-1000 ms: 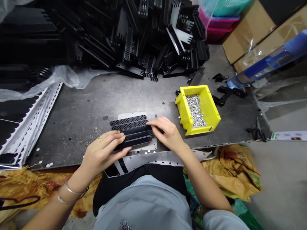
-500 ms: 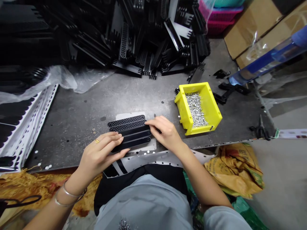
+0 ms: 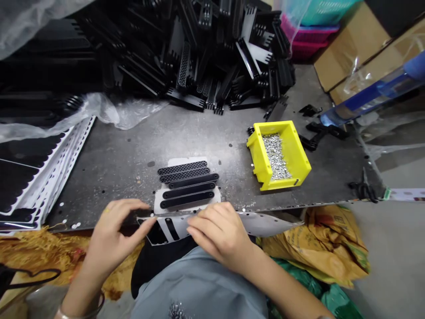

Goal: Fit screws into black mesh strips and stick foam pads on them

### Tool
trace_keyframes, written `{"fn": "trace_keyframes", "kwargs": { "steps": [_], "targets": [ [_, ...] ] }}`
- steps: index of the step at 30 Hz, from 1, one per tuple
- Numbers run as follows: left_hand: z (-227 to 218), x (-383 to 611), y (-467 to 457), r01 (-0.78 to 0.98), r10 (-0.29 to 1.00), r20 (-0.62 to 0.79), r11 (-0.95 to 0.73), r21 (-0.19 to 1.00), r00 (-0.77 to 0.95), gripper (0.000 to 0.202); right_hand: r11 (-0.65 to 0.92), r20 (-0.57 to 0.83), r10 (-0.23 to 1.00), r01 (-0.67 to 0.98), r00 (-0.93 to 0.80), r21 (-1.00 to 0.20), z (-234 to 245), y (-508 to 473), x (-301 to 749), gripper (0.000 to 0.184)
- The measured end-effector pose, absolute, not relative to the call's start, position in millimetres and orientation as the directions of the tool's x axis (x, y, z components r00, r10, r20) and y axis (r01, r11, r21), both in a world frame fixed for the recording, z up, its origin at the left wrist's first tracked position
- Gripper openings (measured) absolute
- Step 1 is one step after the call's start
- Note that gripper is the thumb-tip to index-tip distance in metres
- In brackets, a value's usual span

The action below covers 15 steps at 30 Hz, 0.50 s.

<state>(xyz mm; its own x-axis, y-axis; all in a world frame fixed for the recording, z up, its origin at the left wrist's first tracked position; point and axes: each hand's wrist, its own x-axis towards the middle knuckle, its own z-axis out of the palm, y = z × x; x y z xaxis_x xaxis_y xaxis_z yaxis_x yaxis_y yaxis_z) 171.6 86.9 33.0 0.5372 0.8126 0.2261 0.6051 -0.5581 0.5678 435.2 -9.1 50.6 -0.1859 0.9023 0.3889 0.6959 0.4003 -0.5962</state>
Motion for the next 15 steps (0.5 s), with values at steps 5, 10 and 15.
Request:
{"fn": "trace_keyframes", "kwargs": {
  "steps": [5, 10, 15],
  "targets": [
    [29, 174, 60, 0.528, 0.849, 0.091, -0.404, 0.747, 0.521, 0.015, 0.427, 0.405, 0.893, 0.656, -0.198, -0.622, 35, -10, 410, 0.021],
    [35, 198, 54, 0.328, 0.865, -0.018, -0.170, 0.929, 0.501, 0.017, 0.459, 0.430, 0.878, 0.620, -0.209, -0.636, 23, -3, 395, 0.040],
    [21, 192, 47, 0.381, 0.916, 0.005, -0.171, 0.909, 0.400, 0.022, 0.387, 0.347, 0.922, 0.396, -0.171, -0.833, 22, -27, 417, 0.015]
  ]
}}
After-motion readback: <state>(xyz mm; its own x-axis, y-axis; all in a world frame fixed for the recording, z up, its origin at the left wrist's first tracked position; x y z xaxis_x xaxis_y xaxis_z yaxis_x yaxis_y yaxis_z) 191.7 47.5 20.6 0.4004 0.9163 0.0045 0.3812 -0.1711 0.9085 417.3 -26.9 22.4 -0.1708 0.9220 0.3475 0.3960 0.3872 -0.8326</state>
